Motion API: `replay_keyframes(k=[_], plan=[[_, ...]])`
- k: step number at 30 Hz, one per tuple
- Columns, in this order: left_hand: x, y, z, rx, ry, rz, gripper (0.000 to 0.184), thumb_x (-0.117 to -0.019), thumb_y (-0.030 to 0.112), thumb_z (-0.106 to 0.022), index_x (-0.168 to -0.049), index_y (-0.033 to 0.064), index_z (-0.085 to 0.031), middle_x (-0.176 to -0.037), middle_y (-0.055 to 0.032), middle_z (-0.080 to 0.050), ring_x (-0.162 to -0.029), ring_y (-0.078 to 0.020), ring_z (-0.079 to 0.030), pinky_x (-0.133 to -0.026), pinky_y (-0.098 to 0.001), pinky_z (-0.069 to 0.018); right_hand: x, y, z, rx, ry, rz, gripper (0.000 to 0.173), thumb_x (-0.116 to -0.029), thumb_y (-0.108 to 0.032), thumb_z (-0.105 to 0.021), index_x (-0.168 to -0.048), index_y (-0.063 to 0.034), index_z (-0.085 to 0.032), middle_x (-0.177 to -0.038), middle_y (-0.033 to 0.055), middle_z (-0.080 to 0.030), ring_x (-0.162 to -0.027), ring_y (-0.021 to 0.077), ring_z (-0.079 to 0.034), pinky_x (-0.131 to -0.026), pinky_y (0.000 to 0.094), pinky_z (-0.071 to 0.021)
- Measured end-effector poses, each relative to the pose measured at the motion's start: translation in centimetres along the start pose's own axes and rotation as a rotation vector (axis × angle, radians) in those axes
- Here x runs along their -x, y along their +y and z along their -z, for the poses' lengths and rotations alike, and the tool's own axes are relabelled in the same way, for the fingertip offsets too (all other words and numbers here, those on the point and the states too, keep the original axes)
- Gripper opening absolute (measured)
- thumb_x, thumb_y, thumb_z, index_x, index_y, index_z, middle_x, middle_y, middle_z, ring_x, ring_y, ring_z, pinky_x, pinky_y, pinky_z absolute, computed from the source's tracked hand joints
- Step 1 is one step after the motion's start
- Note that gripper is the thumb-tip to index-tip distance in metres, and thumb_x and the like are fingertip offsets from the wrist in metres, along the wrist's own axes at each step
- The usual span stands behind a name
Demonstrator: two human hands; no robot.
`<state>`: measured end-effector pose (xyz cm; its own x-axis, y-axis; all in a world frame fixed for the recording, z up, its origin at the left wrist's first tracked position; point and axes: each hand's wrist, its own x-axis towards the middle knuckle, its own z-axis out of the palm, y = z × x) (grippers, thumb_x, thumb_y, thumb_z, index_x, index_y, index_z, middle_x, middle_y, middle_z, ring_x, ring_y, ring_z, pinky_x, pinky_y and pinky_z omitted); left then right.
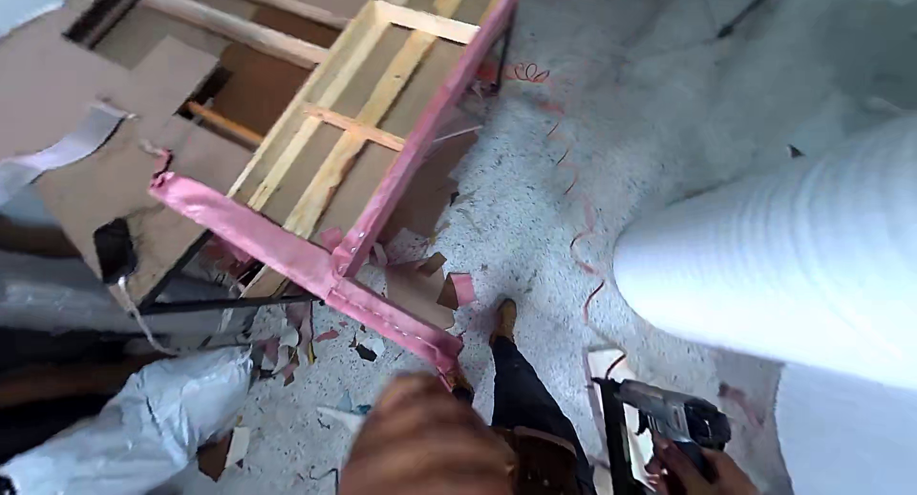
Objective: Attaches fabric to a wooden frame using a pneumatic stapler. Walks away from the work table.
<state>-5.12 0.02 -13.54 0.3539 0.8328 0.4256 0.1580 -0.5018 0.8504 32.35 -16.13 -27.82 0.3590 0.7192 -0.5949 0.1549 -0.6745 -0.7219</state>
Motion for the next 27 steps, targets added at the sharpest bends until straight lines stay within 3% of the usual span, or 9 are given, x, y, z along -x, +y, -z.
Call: replay_keyframes(k=[2, 3, 5, 7, 10, 15, 19, 23, 27], plan=[[1.3, -6.1, -0.6, -0.337, -0.079, 0.071, 0.021, -0.0853, 0.046, -0.082, -0.085, 0.0263, -0.075, -0.109, 0.0062, -0.076, -0.113, -0.0193, -0.068, -0.105, -0.0486, -0.0514, 1.1, 0.1, -1.9, -0.131, 0.091, 0.069, 0.039, -0.1043, -0.025, -0.059, -0.130, 0.0024, -0.052, -0.085, 0.0125, -0.070, -0.069, 0.0260, -0.070, -0.066, 0.0477, -0.0630], [2.1, -9.0, -1.3, -0.479, -0.137, 0.125, 0.031, -0.0788, 0.054, -0.085, -0.090, 0.0268, -0.076, -0.119, 0.0068, -0.073, -0.123, -0.0202, -0.063, -0.110, -0.0513, -0.0470, 0.9, -0.2, -3.1, -0.176, 0.144, 0.106, 0.037, -0.1044, -0.024, -0.058, -0.131, 0.0005, -0.053, -0.084, 0.0107, -0.070, -0.067, 0.0248, -0.070, -0.063, 0.0464, -0.0630], [3.6, -13.2, -2.6, -0.770, -0.357, 0.238, 0.059, -0.0738, 0.068, -0.080, -0.118, 0.0303, -0.073, -0.146, 0.0057, -0.057, -0.146, -0.0239, -0.042, -0.122, -0.0590, -0.0299, -0.7, -0.9, -5.9, -0.278, 0.207, 0.149, 0.033, -0.1041, -0.027, -0.056, -0.125, -0.0016, -0.056, -0.076, 0.0081, -0.068, -0.060, 0.0234, -0.067, -0.055, 0.0435, -0.0615], [4.9, -15.9, -3.6, -0.952, -0.526, 0.262, 0.056, -0.0799, 0.062, -0.074, -0.128, 0.0341, -0.069, -0.155, 0.0045, -0.048, -0.152, -0.0275, -0.031, -0.121, -0.0646, -0.0243, -2.7, -1.5, -8.3, -0.366, 0.154, 0.157, 0.032, -0.1027, -0.032, -0.056, -0.117, -0.0041, -0.060, -0.071, 0.0081, -0.066, -0.055, 0.0245, -0.065, -0.051, 0.0430, -0.0595], [5.5, -18.5, -3.8, -0.978, -0.637, 0.181, 0.023, -0.0955, 0.047, -0.061, -0.107, 0.0353, -0.077, -0.146, 0.0102, -0.058, -0.149, -0.0223, -0.036, -0.122, -0.0630, -0.0248, -5.1, -1.1, -12.3, -0.442, -0.021, 0.107, 0.034, -0.1014, -0.042, -0.058, -0.115, -0.0110, -0.064, -0.074, 0.0056, -0.067, -0.056, 0.0232, -0.066, -0.051, 0.0417, -0.0605], [5.7, -19.9, -3.2, -0.841, -0.750, 0.069, 0.025, -0.1032, 0.033, -0.054, -0.101, 0.0260, -0.078, -0.132, 0.0138, -0.067, -0.143, -0.0162, -0.046, -0.125, -0.0562, -0.0261, -5.3, 1.4, -18.4, -0.763, -0.201, -0.072, 0.032, -0.1062, -0.035, -0.052, -0.114, -0.0045, -0.061, -0.070, 0.0150, -0.064, -0.052, 0.0299, -0.063, -0.049, 0.0439, -0.0595], [5.6, -20.5, -2.6, -0.713, -0.803, 0.001, 0.024, -0.1039, 0.031, -0.056, -0.098, 0.0220, -0.078, -0.117, 0.0098, -0.072, -0.133, -0.0176, -0.056, -0.119, -0.0486, -0.0412, -4.9, 3.1, -21.8, -0.987, -0.252, -0.138, 0.033, -0.1062, -0.033, -0.053, -0.112, -0.0032, -0.064, -0.071, 0.0174, -0.063, -0.050, 0.0303, -0.061, -0.048, 0.0437, -0.0586], [5.3, -20.4, -1.8, -0.640, -0.807, -0.050, 0.031, -0.1041, 0.035, -0.053, -0.093, 0.0202, -0.078, -0.122, 0.0055, -0.072, -0.133, -0.0229, -0.056, -0.111, -0.0454, -0.0486, -3.2, 4.8, -25.9, -1.092, -0.355, -0.061, 0.030, -0.1070, -0.030, -0.053, -0.121, -0.0063, -0.066, -0.107, 0.0167, -0.073, -0.052, 0.0283, -0.063, -0.046, 0.0415, -0.0580], [5.7, -20.6, -1.2, -0.537, -0.777, -0.120, 0.045, -0.1064, 0.041, -0.040, -0.096, 0.0180, -0.077, -0.133, -0.0026, -0.068, -0.136, -0.0302, -0.054, -0.110, -0.0478, -0.0493, -1.5, 4.8, -28.4, -1.178, -0.359, 0.009, 0.027, -0.1072, -0.025, -0.053, -0.122, -0.0055, -0.065, -0.107, 0.0176, -0.073, -0.051, 0.0261, -0.061, -0.046, 0.0395, -0.0565]])
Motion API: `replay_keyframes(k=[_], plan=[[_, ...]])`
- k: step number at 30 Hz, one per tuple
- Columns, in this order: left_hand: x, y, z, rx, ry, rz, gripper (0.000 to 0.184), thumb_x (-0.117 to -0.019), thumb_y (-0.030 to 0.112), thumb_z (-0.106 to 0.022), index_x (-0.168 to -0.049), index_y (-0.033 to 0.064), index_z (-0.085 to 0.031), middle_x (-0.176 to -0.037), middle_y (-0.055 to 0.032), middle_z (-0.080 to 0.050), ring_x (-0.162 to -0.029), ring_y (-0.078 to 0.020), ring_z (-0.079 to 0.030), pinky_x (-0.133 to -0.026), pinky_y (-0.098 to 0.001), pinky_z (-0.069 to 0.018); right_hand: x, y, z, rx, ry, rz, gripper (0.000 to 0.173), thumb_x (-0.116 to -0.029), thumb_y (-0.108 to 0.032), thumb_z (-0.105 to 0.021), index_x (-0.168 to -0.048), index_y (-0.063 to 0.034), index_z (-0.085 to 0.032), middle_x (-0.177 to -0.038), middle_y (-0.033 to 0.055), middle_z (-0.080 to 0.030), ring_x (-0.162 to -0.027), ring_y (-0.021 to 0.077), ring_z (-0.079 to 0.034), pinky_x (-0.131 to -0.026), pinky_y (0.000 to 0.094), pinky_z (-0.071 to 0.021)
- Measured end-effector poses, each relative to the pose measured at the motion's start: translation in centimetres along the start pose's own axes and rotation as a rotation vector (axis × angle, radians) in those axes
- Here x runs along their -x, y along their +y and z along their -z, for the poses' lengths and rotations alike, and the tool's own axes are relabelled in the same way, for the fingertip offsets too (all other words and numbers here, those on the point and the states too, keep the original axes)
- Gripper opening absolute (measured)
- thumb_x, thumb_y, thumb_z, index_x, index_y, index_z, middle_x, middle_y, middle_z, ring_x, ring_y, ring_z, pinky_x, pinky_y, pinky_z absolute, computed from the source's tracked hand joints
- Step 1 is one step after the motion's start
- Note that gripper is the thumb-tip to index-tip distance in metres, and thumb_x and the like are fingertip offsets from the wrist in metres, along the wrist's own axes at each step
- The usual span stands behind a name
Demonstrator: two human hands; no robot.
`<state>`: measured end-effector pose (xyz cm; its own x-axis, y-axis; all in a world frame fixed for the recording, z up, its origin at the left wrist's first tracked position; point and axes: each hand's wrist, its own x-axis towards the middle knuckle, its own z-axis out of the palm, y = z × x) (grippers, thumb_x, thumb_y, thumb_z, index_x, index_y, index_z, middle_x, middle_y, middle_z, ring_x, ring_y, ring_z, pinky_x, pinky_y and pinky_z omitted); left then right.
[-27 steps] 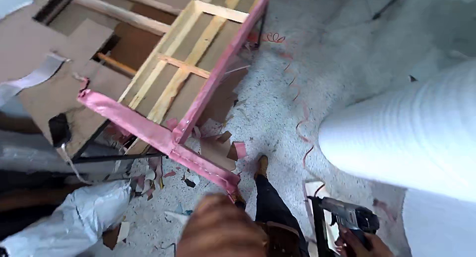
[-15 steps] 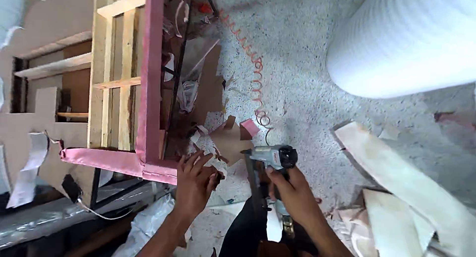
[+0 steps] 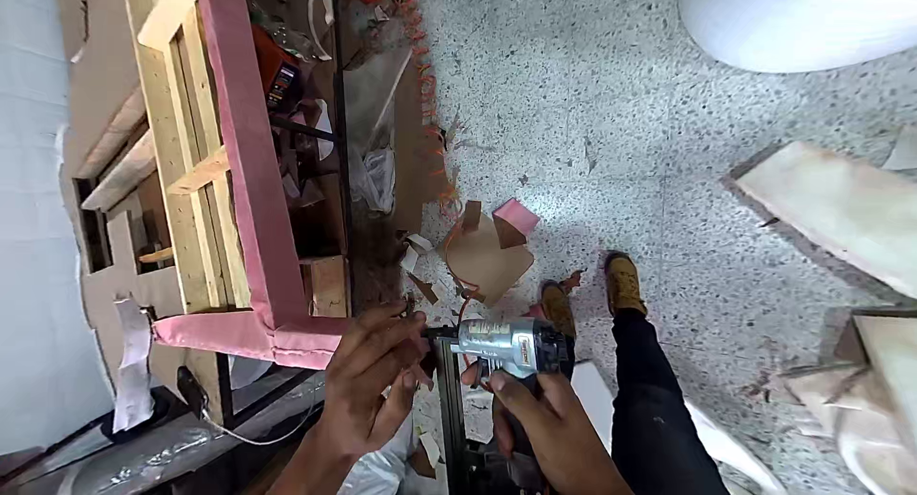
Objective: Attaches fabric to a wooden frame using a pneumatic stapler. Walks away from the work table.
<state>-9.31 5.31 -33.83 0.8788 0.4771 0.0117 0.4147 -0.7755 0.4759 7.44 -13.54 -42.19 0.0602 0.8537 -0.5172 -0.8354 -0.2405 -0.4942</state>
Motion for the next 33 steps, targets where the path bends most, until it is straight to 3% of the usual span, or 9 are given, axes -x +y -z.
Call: replay_keyframes(k=[8, 12, 17, 22, 25, 28, 29, 31, 33], plan=[[0.3, -0.2, -0.5, 0.011, 0.078, -0.037, 0.037, -0.1035, 0.039, -0.046, -0.095, 0.0198, -0.077, -0.138, -0.0039, -0.064, -0.138, -0.0308, -0.050, -0.110, -0.0479, -0.0488, 0.0, -0.2, -1.1, 0.058, 0.013, 0.043, 0.025, -0.1061, -0.027, -0.057, -0.121, -0.0078, -0.064, -0.107, 0.0136, -0.072, -0.053, 0.0232, -0.061, -0.046, 0.0359, -0.0559], [0.4, -0.2, -0.5, 0.007, 0.079, -0.053, 0.035, -0.1025, 0.038, -0.048, -0.092, 0.0202, -0.077, -0.137, -0.0040, -0.065, -0.137, -0.0315, -0.052, -0.109, -0.0481, -0.0498, 0.0, -0.7, -1.0, 0.087, 0.008, 0.033, 0.026, -0.1058, -0.031, -0.057, -0.116, -0.0093, -0.067, -0.095, 0.0130, -0.070, -0.051, 0.0230, -0.059, -0.046, 0.0369, -0.0554], [0.2, -0.1, -0.6, 0.038, 0.088, -0.053, 0.033, -0.1017, 0.035, -0.050, -0.088, 0.0188, -0.076, -0.136, -0.0040, -0.065, -0.136, -0.0320, -0.052, -0.108, -0.0479, -0.0506, 0.2, -1.9, -1.6, 0.071, -0.052, 0.053, 0.025, -0.1068, -0.029, -0.055, -0.121, -0.0098, -0.065, -0.103, 0.0130, -0.071, -0.053, 0.0224, -0.060, -0.047, 0.0360, -0.0559], [0.3, -0.2, -0.3, 0.049, 0.067, -0.049, 0.030, -0.1007, 0.034, -0.052, -0.090, 0.0192, -0.076, -0.136, -0.0037, -0.065, -0.135, -0.0305, -0.054, -0.106, -0.0467, -0.0520, 0.3, -2.5, -1.4, 0.130, -0.041, 0.043, 0.024, -0.1058, -0.030, -0.057, -0.115, -0.0113, -0.067, -0.094, 0.0108, -0.069, -0.052, 0.0216, -0.059, -0.046, 0.0354, -0.0551], [-0.2, 0.2, 0.3, -0.014, -0.060, -0.014, 0.016, -0.0907, 0.037, -0.065, -0.096, 0.0239, -0.074, -0.140, -0.0018, -0.062, -0.137, -0.0291, -0.051, -0.108, -0.0502, -0.0497, 1.1, -2.7, 0.0, 0.134, 0.035, 0.102, 0.027, -0.1063, -0.031, -0.055, -0.124, -0.0122, -0.064, -0.110, 0.0108, -0.073, -0.056, 0.0225, -0.064, -0.048, 0.0369, -0.0577], [-2.0, 1.5, 1.9, -0.201, -0.378, 0.058, 0.034, -0.0842, 0.049, -0.073, -0.114, 0.0330, -0.073, -0.155, 0.0052, -0.048, -0.145, -0.0209, -0.042, -0.115, -0.0516, -0.0429, 2.0, -2.4, 2.1, 0.109, 0.112, 0.141, 0.028, -0.1061, -0.030, -0.055, -0.125, -0.0111, -0.063, -0.112, 0.0141, -0.072, -0.054, 0.0244, -0.063, -0.046, 0.0375, -0.0570], [-2.5, 1.8, 2.2, -0.240, -0.432, 0.062, 0.029, -0.0870, 0.047, -0.072, -0.112, 0.0323, -0.074, -0.152, 0.0071, -0.050, -0.140, -0.0171, -0.048, -0.111, -0.0472, -0.0473, 2.4, -2.1, 2.7, 0.105, 0.121, 0.136, 0.028, -0.1059, -0.030, -0.056, -0.125, -0.0110, -0.064, -0.112, 0.0147, -0.072, -0.053, 0.0247, -0.062, -0.046, 0.0372, -0.0564], [-3.0, 1.9, 2.3, -0.229, -0.451, 0.056, 0.014, -0.0951, 0.035, -0.067, -0.101, 0.0262, -0.076, -0.134, 0.0100, -0.064, -0.121, -0.0097, -0.061, -0.098, -0.0367, -0.0563, 2.9, -1.1, 3.1, 0.112, 0.118, 0.109, 0.027, -0.1059, -0.030, -0.056, -0.123, -0.0111, -0.065, -0.111, 0.0142, -0.073, -0.053, 0.0245, -0.062, -0.046, 0.0371, -0.0558], [-3.0, 1.6, 2.1, -0.123, -0.386, 0.067, 0.014, -0.0994, 0.027, -0.064, -0.095, 0.0218, -0.076, -0.119, 0.0106, -0.072, -0.116, -0.0086, -0.066, -0.094, -0.0310, -0.0607, 3.3, 0.2, 2.7, 0.123, 0.099, 0.091, 0.026, -0.1064, -0.029, -0.056, -0.122, -0.0116, -0.066, -0.109, 0.0118, -0.073, -0.054, 0.0238, -0.063, -0.046, 0.0376, -0.0561]])
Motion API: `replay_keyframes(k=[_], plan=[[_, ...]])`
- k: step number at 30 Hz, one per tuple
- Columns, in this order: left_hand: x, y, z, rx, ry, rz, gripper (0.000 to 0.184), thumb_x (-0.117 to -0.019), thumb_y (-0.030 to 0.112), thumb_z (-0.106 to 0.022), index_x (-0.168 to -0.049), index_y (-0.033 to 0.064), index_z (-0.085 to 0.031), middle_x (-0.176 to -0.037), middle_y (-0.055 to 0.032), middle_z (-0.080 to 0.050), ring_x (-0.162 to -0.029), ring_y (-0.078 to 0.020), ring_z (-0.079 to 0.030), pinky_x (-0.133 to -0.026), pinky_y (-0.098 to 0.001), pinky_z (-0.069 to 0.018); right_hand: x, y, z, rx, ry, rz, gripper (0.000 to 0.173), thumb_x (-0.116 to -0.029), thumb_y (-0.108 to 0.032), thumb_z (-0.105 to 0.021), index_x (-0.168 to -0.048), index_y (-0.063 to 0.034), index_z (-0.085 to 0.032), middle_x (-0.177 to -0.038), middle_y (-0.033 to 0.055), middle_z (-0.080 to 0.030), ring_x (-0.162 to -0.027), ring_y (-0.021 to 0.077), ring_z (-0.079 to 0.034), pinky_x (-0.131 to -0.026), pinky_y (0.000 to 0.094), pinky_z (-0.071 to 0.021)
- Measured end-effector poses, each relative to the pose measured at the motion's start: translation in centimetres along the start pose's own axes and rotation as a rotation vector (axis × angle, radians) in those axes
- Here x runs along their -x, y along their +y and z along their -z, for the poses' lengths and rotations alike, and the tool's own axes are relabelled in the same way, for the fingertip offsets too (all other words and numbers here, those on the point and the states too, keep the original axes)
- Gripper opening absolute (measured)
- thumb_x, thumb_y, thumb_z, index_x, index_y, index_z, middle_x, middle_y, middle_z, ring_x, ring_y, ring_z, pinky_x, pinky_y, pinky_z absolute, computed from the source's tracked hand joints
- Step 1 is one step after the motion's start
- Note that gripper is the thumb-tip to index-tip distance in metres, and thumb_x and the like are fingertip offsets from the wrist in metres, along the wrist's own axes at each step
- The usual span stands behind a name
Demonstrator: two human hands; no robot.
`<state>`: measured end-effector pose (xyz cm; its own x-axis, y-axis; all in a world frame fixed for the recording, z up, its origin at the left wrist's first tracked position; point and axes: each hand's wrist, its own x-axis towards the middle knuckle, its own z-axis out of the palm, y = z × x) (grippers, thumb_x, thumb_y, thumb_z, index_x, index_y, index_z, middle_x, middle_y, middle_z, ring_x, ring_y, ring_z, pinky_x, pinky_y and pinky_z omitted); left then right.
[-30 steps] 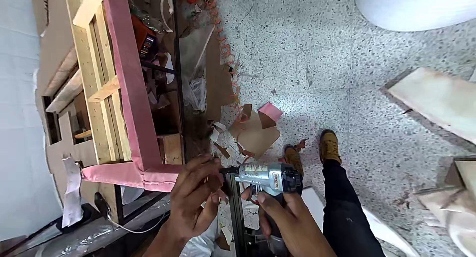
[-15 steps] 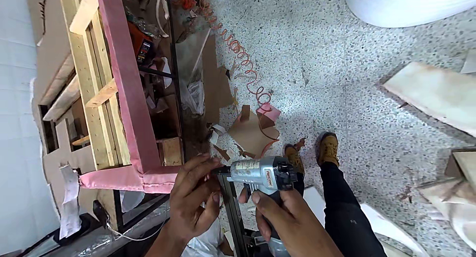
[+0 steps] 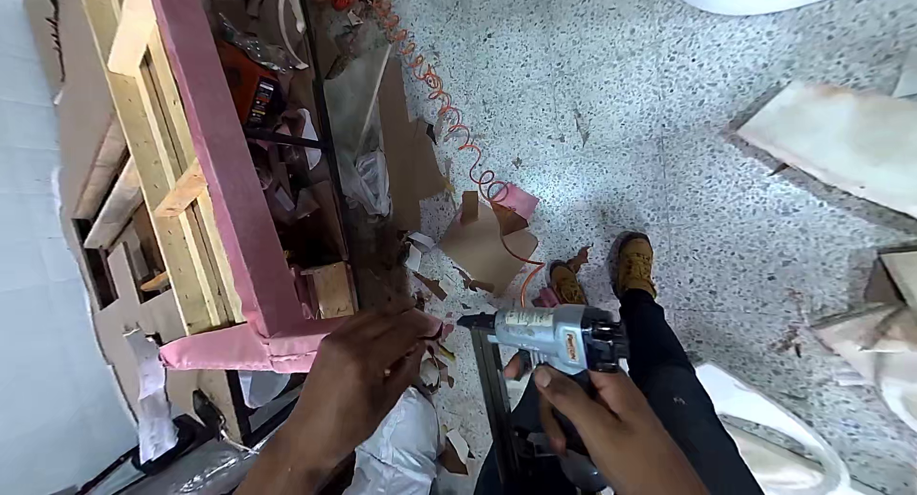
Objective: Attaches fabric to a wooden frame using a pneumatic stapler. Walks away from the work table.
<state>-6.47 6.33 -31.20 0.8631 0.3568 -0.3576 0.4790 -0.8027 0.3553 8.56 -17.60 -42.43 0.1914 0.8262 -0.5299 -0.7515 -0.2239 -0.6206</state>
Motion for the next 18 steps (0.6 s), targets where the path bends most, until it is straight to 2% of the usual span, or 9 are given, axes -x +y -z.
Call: replay_keyframes(k=[2, 4, 5, 6, 7, 8, 10, 12, 18], plan=[[0.0, -0.1, -0.3, 0.071, 0.055, 0.004, 0.015, -0.0989, 0.023, -0.064, -0.089, 0.0193, -0.075, -0.117, 0.0085, -0.074, -0.117, -0.0124, -0.068, -0.095, -0.0325, -0.0615, 0.3, 1.1, -0.8, -0.009, -0.021, -0.012, 0.025, -0.1063, -0.029, -0.056, -0.123, -0.0127, -0.065, -0.107, 0.0095, -0.073, -0.054, 0.0231, -0.063, -0.046, 0.0383, -0.0566], [-0.1, 0.0, -0.4, 0.095, 0.078, 0.040, 0.012, -0.0976, 0.023, -0.066, -0.091, 0.0205, -0.075, -0.118, 0.0079, -0.074, -0.108, -0.0106, -0.071, -0.088, -0.0307, -0.0638, 0.4, 1.7, -1.6, -0.029, -0.046, -0.033, 0.025, -0.1057, -0.030, -0.058, -0.123, -0.0140, -0.066, -0.106, 0.0079, -0.073, -0.055, 0.0224, -0.063, -0.047, 0.0380, -0.0565], [-0.4, 0.0, -0.3, 0.099, 0.082, 0.065, 0.011, -0.0973, 0.024, -0.066, -0.097, 0.0226, -0.077, -0.120, 0.0086, -0.073, -0.100, -0.0074, -0.072, -0.081, -0.0282, -0.0637, 0.3, 1.9, -1.8, -0.042, -0.064, -0.036, 0.024, -0.1056, -0.029, -0.058, -0.122, -0.0138, -0.066, -0.104, 0.0077, -0.073, -0.055, 0.0220, -0.063, -0.047, 0.0376, -0.0566], [-0.8, 0.0, -0.2, 0.105, 0.085, 0.083, 0.015, -0.0968, 0.025, -0.068, -0.107, 0.0249, -0.078, -0.123, 0.0098, -0.072, -0.090, -0.0042, -0.071, -0.073, -0.0258, -0.0616, 0.2, 2.0, -2.1, -0.057, -0.078, -0.039, 0.024, -0.1056, -0.029, -0.058, -0.122, -0.0137, -0.066, -0.104, 0.0077, -0.073, -0.055, 0.0218, -0.063, -0.047, 0.0373, -0.0566], [-1.0, 0.0, -0.1, 0.099, 0.072, 0.101, 0.024, -0.0961, 0.025, -0.068, -0.119, 0.0259, -0.076, -0.126, 0.0108, -0.071, -0.086, -0.0021, -0.069, -0.070, -0.0247, -0.0602, 0.2, 2.0, -2.4, -0.074, -0.089, -0.048, 0.024, -0.1056, -0.029, -0.058, -0.122, -0.0137, -0.066, -0.103, 0.0078, -0.073, -0.055, 0.0217, -0.062, -0.047, 0.0371, -0.0567], [-1.1, -0.1, 0.0, 0.100, 0.052, 0.122, 0.032, -0.0952, 0.025, -0.068, -0.127, 0.0270, -0.072, -0.130, 0.0120, -0.069, -0.086, -0.0012, -0.068, -0.069, -0.0242, -0.0597, 0.1, 1.9, -2.6, -0.086, -0.098, -0.055, 0.024, -0.1058, -0.029, -0.057, -0.122, -0.0138, -0.066, -0.103, 0.0079, -0.072, -0.055, 0.0216, -0.062, -0.047, 0.0370, -0.0567], [-1.7, -0.2, 0.1, 0.160, 0.037, 0.168, 0.038, -0.0940, 0.024, -0.070, -0.132, 0.0260, -0.070, -0.134, 0.0117, -0.067, -0.092, -0.0045, -0.071, -0.073, -0.0261, -0.0638, -0.2, 1.7, -2.8, -0.096, -0.110, -0.070, 0.024, -0.1061, -0.031, -0.057, -0.122, -0.0147, -0.066, -0.102, 0.0078, -0.072, -0.055, 0.0214, -0.062, -0.047, 0.0369, -0.0563], [-2.0, -0.2, 0.1, 0.237, 0.032, 0.207, 0.041, -0.0931, 0.022, -0.072, -0.134, 0.0255, -0.068, -0.134, 0.0103, -0.067, -0.100, -0.0093, -0.073, -0.079, -0.0299, -0.0667, -0.4, 1.6, -2.9, -0.102, -0.122, -0.097, 0.024, -0.1062, -0.031, -0.056, -0.122, -0.0158, -0.065, -0.103, 0.0071, -0.072, -0.055, 0.0213, -0.062, -0.047, 0.0368, -0.0566], [-2.1, -0.4, 0.1, 0.257, 0.010, 0.224, 0.044, -0.0894, 0.019, -0.074, -0.133, 0.0233, -0.069, -0.135, 0.0107, -0.066, -0.096, -0.0083, -0.073, -0.075, -0.0286, -0.0664, -0.5, 1.3, -3.2, -0.071, -0.117, -0.094, 0.020, -0.1064, -0.030, -0.056, -0.115, -0.0153, -0.066, -0.099, 0.0065, -0.071, -0.053, 0.0210, -0.060, -0.045, 0.0361, -0.0551]])
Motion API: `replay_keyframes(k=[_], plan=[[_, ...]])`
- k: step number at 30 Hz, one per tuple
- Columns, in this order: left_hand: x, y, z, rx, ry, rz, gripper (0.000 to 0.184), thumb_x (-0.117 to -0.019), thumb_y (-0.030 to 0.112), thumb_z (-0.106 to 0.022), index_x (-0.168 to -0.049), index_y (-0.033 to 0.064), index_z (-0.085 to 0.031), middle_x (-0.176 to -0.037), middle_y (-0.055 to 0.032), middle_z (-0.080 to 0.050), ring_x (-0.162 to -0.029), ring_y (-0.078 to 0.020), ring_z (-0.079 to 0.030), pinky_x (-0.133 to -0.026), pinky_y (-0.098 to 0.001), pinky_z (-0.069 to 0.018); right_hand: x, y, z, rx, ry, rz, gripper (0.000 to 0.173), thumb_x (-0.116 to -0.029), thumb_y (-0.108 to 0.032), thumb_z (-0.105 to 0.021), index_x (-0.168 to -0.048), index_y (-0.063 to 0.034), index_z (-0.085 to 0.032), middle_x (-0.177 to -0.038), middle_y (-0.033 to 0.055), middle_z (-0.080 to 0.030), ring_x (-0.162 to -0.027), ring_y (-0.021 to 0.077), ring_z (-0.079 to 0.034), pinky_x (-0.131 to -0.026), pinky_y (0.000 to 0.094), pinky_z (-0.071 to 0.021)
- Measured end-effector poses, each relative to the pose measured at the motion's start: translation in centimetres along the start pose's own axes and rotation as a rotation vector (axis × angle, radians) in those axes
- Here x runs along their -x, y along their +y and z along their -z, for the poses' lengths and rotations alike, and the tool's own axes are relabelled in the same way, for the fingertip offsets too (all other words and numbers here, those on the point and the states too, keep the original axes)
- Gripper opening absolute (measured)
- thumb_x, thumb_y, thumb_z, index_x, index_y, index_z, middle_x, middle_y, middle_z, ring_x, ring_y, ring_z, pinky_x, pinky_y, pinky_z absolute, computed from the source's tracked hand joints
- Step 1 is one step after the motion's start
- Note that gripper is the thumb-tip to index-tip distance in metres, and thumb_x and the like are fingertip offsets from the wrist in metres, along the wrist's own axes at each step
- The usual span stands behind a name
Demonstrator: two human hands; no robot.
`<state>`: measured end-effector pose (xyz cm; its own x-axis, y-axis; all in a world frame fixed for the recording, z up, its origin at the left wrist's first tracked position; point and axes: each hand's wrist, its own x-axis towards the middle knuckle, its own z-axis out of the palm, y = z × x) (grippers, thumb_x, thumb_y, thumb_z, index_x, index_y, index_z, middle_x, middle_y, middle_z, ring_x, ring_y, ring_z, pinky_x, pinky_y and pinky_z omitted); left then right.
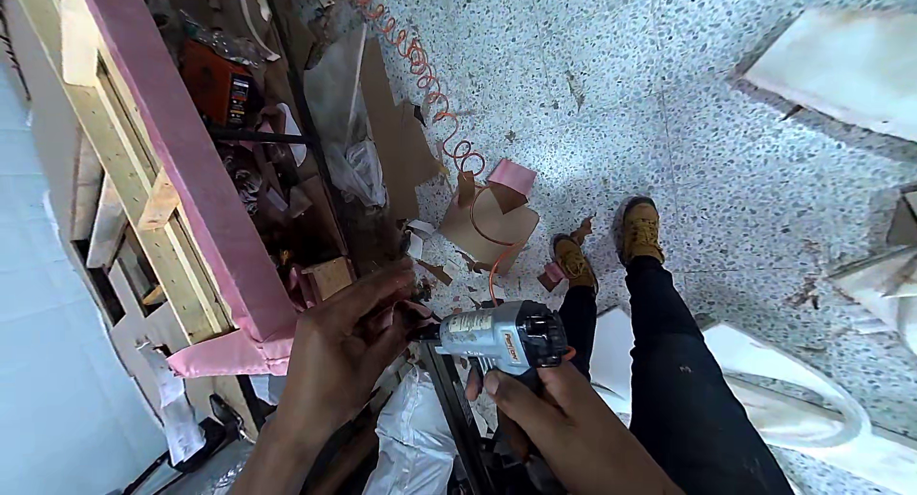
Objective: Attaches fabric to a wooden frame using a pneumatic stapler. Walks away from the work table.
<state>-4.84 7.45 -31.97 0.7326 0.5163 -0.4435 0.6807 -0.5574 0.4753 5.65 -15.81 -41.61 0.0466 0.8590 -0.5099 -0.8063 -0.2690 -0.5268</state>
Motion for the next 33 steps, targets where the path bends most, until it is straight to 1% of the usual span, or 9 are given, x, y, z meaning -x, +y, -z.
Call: replay_keyframes(k=[7, 10, 13, 15, 19, 22, 26, 30, 33], plan=[[-0.3, -0.1, 0.4, 0.049, -0.020, 0.035, 0.050, -0.0871, 0.014, -0.075, -0.135, 0.0248, -0.066, -0.123, 0.0100, -0.071, -0.093, -0.0121, -0.074, -0.073, -0.0330, -0.0681, 0.9, -0.9, -1.3, -0.013, -0.060, 0.050, 0.018, -0.1070, -0.025, -0.055, -0.117, -0.0132, -0.065, -0.100, 0.0061, -0.072, -0.055, 0.0186, -0.062, -0.048, 0.0352, -0.0569], [-0.9, -0.3, 1.6, 0.263, -0.078, 0.096, 0.049, -0.0900, 0.022, -0.078, -0.137, 0.0170, -0.065, -0.122, -0.0027, -0.073, -0.099, -0.0245, -0.075, -0.082, -0.0405, -0.0674, 0.9, -1.0, -0.6, -0.010, -0.036, 0.053, 0.020, -0.1064, -0.028, -0.057, -0.117, -0.0134, -0.065, -0.100, 0.0066, -0.072, -0.055, 0.0193, -0.061, -0.047, 0.0355, -0.0561], [-2.5, -2.5, 3.1, 0.381, -0.237, 0.197, 0.076, -0.0859, 0.066, -0.070, -0.141, 0.0151, -0.059, -0.136, -0.0097, -0.065, -0.115, -0.0321, -0.068, -0.091, -0.0486, -0.0628, 1.2, -0.8, 1.5, 0.021, -0.003, 0.099, 0.025, -0.1033, -0.029, -0.062, -0.125, -0.0169, -0.065, -0.109, 0.0044, -0.073, -0.060, 0.0198, -0.065, -0.050, 0.0369, -0.0586], [-3.7, -3.3, 3.1, 0.250, -0.420, 0.241, 0.085, -0.0848, 0.087, -0.045, -0.134, 0.0207, -0.066, -0.128, -0.0016, -0.070, -0.112, -0.0208, -0.068, -0.091, -0.0432, -0.0603, 1.1, -0.2, 3.5, 0.055, 0.023, 0.089, 0.027, -0.1007, -0.032, -0.067, -0.124, -0.0190, -0.068, -0.109, 0.0048, -0.073, -0.061, 0.0207, -0.066, -0.050, 0.0369, -0.0586], [-5.2, -2.0, 1.8, 0.183, -0.682, 0.170, 0.069, -0.0982, 0.075, -0.034, -0.097, 0.0214, -0.077, -0.081, 0.0037, -0.072, -0.071, -0.0092, -0.067, -0.063, -0.0287, -0.0564, -0.8, 2.5, 7.0, 0.147, 0.042, 0.058, 0.022, -0.0965, -0.035, -0.072, -0.115, -0.0234, -0.073, -0.101, 0.0045, -0.075, -0.059, 0.0203, -0.065, -0.052, 0.0359, -0.0583], [-4.3, -2.9, 1.5, 0.238, -0.554, 0.022, 0.054, -0.1062, 0.056, -0.041, -0.089, 0.0175, -0.075, -0.075, 0.0030, -0.068, -0.061, -0.0109, -0.062, -0.053, -0.0280, -0.0538, -2.8, 4.0, 7.7, 0.237, 0.012, 0.140, 0.017, -0.0941, -0.025, -0.071, -0.111, -0.0254, -0.075, -0.094, -0.0016, -0.075, -0.067, 0.0135, -0.068, -0.061, 0.0324, -0.0604], [-3.4, -3.0, 1.3, 0.172, -0.389, -0.159, 0.049, -0.1093, 0.042, -0.043, -0.086, 0.0147, -0.076, -0.087, 0.0023, -0.074, -0.070, -0.0108, -0.068, -0.061, -0.0302, -0.0606, -4.7, 4.8, 7.0, 0.388, -0.011, 0.287, 0.019, -0.0842, -0.022, -0.078, -0.103, -0.0224, -0.074, -0.094, -0.0126, -0.073, -0.088, -0.0023, -0.069, -0.080, 0.0210, -0.0605], [-2.9, -3.2, 1.0, 0.113, -0.254, -0.351, 0.049, -0.1100, 0.036, -0.044, -0.081, 0.0130, -0.075, -0.090, -0.0003, -0.077, -0.092, -0.0182, -0.075, -0.086, -0.0390, -0.0639, -7.0, 4.4, 6.9, 0.294, -0.154, 0.422, 0.035, -0.0789, -0.013, -0.081, -0.113, -0.0144, -0.073, -0.102, -0.0067, -0.074, -0.095, 0.0020, -0.070, -0.084, 0.0217, -0.0610], [-2.8, -3.3, 0.9, 0.158, -0.189, -0.420, 0.050, -0.1105, 0.035, -0.042, -0.076, 0.0127, -0.071, -0.084, -0.0010, -0.075, -0.091, -0.0223, -0.075, -0.089, -0.0432, -0.0638, -8.3, 3.8, 7.2, 0.280, -0.276, 0.456, 0.042, -0.0789, -0.011, -0.080, -0.120, -0.0108, -0.071, -0.105, -0.0028, -0.074, -0.095, 0.0056, -0.071, -0.083, 0.0242, -0.0621]])
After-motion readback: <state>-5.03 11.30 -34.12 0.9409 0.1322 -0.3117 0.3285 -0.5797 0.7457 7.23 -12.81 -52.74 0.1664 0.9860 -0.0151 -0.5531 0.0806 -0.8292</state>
